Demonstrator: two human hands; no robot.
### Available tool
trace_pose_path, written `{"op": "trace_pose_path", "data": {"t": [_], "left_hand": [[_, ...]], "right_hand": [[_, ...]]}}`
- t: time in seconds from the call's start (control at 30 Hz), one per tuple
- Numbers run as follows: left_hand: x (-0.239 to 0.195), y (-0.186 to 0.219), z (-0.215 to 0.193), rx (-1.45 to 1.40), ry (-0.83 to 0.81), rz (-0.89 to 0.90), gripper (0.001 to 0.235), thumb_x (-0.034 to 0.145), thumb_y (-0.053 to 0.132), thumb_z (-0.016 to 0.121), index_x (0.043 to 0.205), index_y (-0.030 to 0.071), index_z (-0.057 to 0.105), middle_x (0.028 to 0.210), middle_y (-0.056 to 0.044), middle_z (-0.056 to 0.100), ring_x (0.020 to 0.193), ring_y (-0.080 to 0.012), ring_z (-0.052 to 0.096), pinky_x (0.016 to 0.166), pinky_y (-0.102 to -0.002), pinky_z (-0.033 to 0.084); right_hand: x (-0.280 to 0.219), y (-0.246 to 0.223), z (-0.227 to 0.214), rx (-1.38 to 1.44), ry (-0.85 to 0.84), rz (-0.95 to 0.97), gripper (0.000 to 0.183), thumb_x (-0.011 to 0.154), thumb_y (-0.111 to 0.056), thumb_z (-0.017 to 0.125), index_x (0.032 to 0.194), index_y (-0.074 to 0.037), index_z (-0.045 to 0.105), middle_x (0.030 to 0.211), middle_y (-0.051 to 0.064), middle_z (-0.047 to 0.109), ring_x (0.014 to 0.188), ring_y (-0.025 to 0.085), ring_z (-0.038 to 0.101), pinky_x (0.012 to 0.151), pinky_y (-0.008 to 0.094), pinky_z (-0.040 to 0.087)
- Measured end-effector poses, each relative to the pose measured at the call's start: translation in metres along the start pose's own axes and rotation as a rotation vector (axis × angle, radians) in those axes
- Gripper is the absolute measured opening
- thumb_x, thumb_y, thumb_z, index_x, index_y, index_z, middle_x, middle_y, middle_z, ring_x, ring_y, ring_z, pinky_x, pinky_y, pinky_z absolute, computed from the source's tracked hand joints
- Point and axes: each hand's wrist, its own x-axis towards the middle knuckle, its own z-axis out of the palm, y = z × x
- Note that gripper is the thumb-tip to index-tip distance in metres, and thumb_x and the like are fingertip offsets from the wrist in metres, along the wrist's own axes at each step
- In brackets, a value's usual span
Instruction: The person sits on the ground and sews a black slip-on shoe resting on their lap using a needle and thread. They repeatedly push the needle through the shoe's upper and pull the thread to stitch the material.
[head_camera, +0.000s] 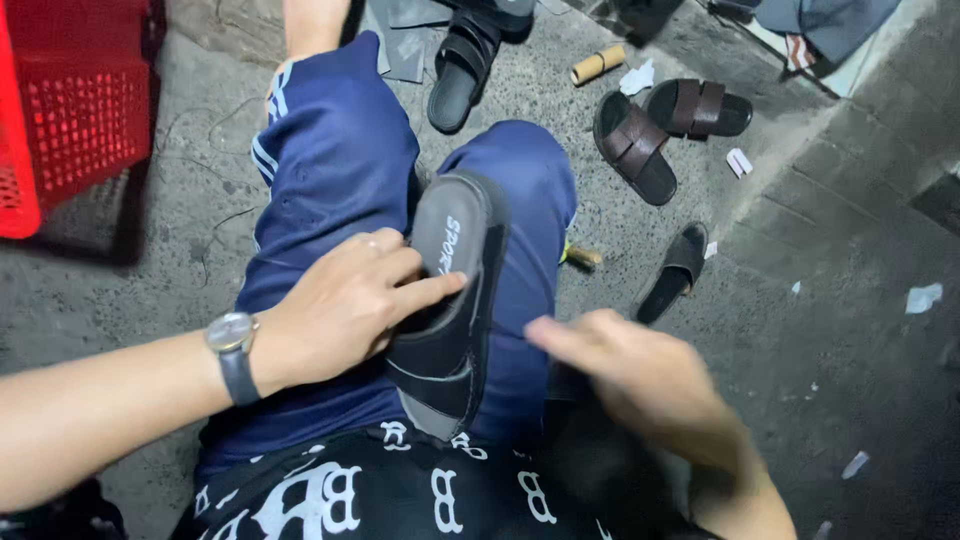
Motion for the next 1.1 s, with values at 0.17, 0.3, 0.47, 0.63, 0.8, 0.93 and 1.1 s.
{"op": "trace_pose_path", "data": {"t": [0.17, 0.3, 0.47, 0.63, 0.8, 0.93, 1.1], "left_hand": [[-0.012, 0.006, -0.011, 0.262, 0.027, -0.011, 0.043, 0.087, 0.003, 0.047, 0.128, 0.008, 0.058, 0.081, -0.006, 0.048, 0.072, -0.0260, 0.043, 0.063, -0.039, 0.041], [-0.018, 0.012, -0.015, 0.225, 0.070, -0.021, 0.043, 0.084, -0.004, 0.050, 0.126, 0.002, 0.056, 0.083, -0.005, 0.052, 0.074, -0.0264, 0.043, 0.063, -0.038, 0.040], [-0.021, 0.011, -0.021, 0.260, 0.092, -0.015, 0.022, 0.090, 0.002, 0.047, 0.106, 0.002, 0.063, 0.081, -0.007, 0.053, 0.073, -0.0276, 0.046, 0.060, -0.037, 0.037], [-0.088, -0.072, -0.073, 0.407, 0.148, -0.174, 0.025, 0.083, 0.002, 0.057, 0.106, 0.002, 0.067, 0.090, -0.013, 0.064, 0.082, -0.0349, 0.056, 0.076, -0.045, 0.040], [-0.055, -0.032, -0.081, 0.624, 0.282, -0.375, 0.023, 0.101, 0.011, 0.069, 0.119, -0.003, 0.072, 0.122, -0.028, 0.062, 0.120, -0.0451, 0.054, 0.102, -0.050, 0.043], [-0.015, 0.007, -0.051, 0.406, 0.090, 0.011, 0.012, 0.085, 0.009, 0.055, 0.088, -0.003, 0.058, 0.122, -0.023, 0.052, 0.119, -0.0474, 0.048, 0.098, -0.056, 0.045], [0.010, 0.017, -0.073, -0.728, -0.072, -0.190, 0.032, 0.093, 0.023, 0.050, 0.070, 0.013, 0.069, 0.119, -0.003, 0.063, 0.131, -0.0261, 0.046, 0.110, -0.044, 0.029]], "right_hand": [[0.031, -0.060, 0.014, 1.068, 0.205, -0.541, 0.013, 0.092, -0.007, 0.058, 0.094, 0.001, 0.067, 0.088, 0.012, 0.067, 0.078, 0.019, 0.066, 0.074, 0.028, 0.054], [0.037, -0.055, 0.029, 0.567, 0.737, -0.363, 0.019, 0.089, -0.007, 0.064, 0.106, 0.003, 0.062, 0.091, 0.011, 0.067, 0.075, 0.021, 0.062, 0.075, 0.032, 0.051], [0.003, -0.022, -0.023, 1.129, 0.249, -0.657, 0.009, 0.089, -0.006, 0.059, 0.082, 0.000, 0.058, 0.079, 0.012, 0.062, 0.071, 0.025, 0.061, 0.069, 0.036, 0.052], [-0.042, 0.254, 0.045, 0.220, 0.821, 0.085, 0.004, 0.104, -0.004, 0.068, 0.107, -0.001, 0.069, 0.109, 0.013, 0.067, 0.105, 0.025, 0.062, 0.100, 0.036, 0.047], [-0.019, 0.210, 0.016, 0.490, 0.993, 0.512, 0.055, 0.096, 0.018, 0.040, 0.148, 0.002, 0.046, 0.112, 0.016, 0.045, 0.092, 0.021, 0.044, 0.077, 0.025, 0.038], [0.028, -0.012, -0.016, 0.609, 0.721, -0.133, 0.037, 0.080, 0.007, 0.059, 0.117, 0.002, 0.061, 0.118, 0.018, 0.063, 0.109, 0.027, 0.062, 0.096, 0.035, 0.050], [0.062, -0.032, 0.017, 0.185, 0.806, -0.432, 0.034, 0.096, -0.008, 0.058, 0.130, -0.005, 0.054, 0.069, 0.002, 0.057, 0.058, 0.019, 0.053, 0.056, 0.033, 0.043]]}}
